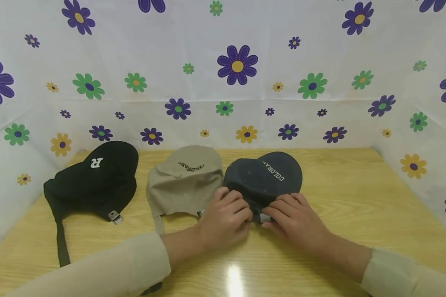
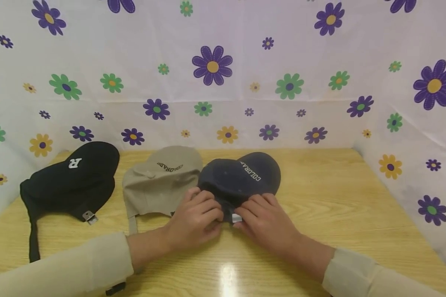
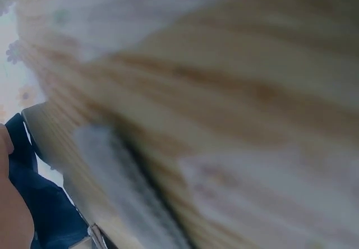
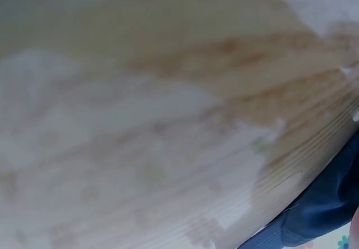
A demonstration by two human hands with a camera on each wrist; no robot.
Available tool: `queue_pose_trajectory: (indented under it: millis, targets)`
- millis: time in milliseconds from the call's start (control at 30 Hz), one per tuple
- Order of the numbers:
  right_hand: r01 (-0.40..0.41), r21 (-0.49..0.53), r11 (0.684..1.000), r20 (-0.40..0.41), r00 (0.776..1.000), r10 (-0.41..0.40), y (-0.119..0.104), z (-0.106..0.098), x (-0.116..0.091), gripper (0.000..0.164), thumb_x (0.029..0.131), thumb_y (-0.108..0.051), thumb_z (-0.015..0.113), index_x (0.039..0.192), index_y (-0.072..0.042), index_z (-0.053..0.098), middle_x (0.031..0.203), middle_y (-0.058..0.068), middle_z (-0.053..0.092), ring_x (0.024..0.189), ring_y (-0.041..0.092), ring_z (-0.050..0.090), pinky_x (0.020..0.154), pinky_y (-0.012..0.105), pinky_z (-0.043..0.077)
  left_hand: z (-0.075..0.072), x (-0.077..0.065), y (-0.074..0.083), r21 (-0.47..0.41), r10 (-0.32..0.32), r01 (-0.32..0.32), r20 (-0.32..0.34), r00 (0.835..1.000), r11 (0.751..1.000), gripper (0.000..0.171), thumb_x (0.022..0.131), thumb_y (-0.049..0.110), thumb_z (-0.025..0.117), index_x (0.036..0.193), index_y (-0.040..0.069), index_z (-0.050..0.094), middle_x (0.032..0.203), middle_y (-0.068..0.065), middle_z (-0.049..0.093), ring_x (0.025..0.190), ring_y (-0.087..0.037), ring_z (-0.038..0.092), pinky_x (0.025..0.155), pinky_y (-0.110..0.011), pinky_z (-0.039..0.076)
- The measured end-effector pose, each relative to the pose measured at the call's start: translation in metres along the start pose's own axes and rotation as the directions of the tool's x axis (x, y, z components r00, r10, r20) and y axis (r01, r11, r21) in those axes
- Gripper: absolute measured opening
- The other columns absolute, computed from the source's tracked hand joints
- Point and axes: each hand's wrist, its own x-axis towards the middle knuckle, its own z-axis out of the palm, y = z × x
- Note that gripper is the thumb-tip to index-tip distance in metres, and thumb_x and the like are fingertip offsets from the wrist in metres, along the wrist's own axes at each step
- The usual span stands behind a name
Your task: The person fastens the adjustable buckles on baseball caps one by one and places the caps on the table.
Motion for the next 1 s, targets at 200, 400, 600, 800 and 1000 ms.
queue_pose_trajectory:
  millis: [200,400,600,800,1000]
  targets:
    - [-0.019,0.010,1.000,0.019,1.000,0.019,-0.0001,-0.0015,-0.0026,0.039,0.100,-0.045,0.053,0.105,-0.013,0.075,0.098,-0.002,0.071,0.095,0.019,0.060,0.086,0.037,0.044,0.0001,-0.0019,0.0017,0.001,-0.038,0.038,0.037,0.999,0.999,0.009,0.076,0.014,0.067,0.074,0.019,0.061,0.081,0.008,0.064,0.087,-0.016,0.055,0.082,-0.038,0.038]
    - [-0.026,0.013,1.000,0.021,0.999,0.025,-0.0007,-0.0018,-0.0010,0.036,0.099,-0.044,0.056,0.104,-0.012,0.074,0.098,-0.002,0.069,0.094,0.017,0.059,0.085,0.038,0.044,-0.0002,-0.0006,0.0004,0.011,-0.018,0.018,0.008,1.000,1.000,0.008,0.076,0.013,0.070,0.072,0.018,0.065,0.079,0.007,0.065,0.085,-0.017,0.056,0.081,-0.038,0.039]
    - [-0.030,0.010,0.999,0.019,0.999,0.030,-0.0009,-0.0018,0.0001,0.038,0.100,-0.045,0.055,0.104,-0.012,0.074,0.098,-0.002,0.070,0.093,0.018,0.059,0.084,0.037,0.044,0.0006,0.0001,-0.0015,0.027,0.010,-0.009,-0.032,0.999,1.000,0.009,0.075,0.013,0.072,0.070,0.019,0.067,0.077,0.007,0.065,0.083,-0.017,0.057,0.079,-0.037,0.040]
    - [-0.031,0.002,1.000,0.029,0.999,0.031,-0.0014,-0.0016,-0.0015,0.036,0.099,-0.044,0.056,0.105,-0.012,0.073,0.098,-0.002,0.070,0.093,0.018,0.059,0.084,0.037,0.044,0.0025,-0.0006,-0.0007,0.035,0.016,-0.015,-0.042,0.999,0.999,0.009,0.076,0.012,0.070,0.070,0.019,0.067,0.077,0.007,0.065,0.083,-0.016,0.057,0.080,-0.037,0.040]
    - [-0.024,0.003,1.000,0.018,1.000,0.024,-0.0014,0.0002,-0.0020,0.040,0.101,-0.045,0.051,0.105,-0.012,0.073,0.098,-0.002,0.070,0.093,0.018,0.059,0.085,0.037,0.044,0.0019,-0.0010,0.0000,0.029,0.015,-0.014,-0.042,0.999,0.999,0.010,0.076,0.012,0.071,0.070,0.019,0.067,0.077,0.007,0.065,0.083,-0.016,0.058,0.081,-0.037,0.040]
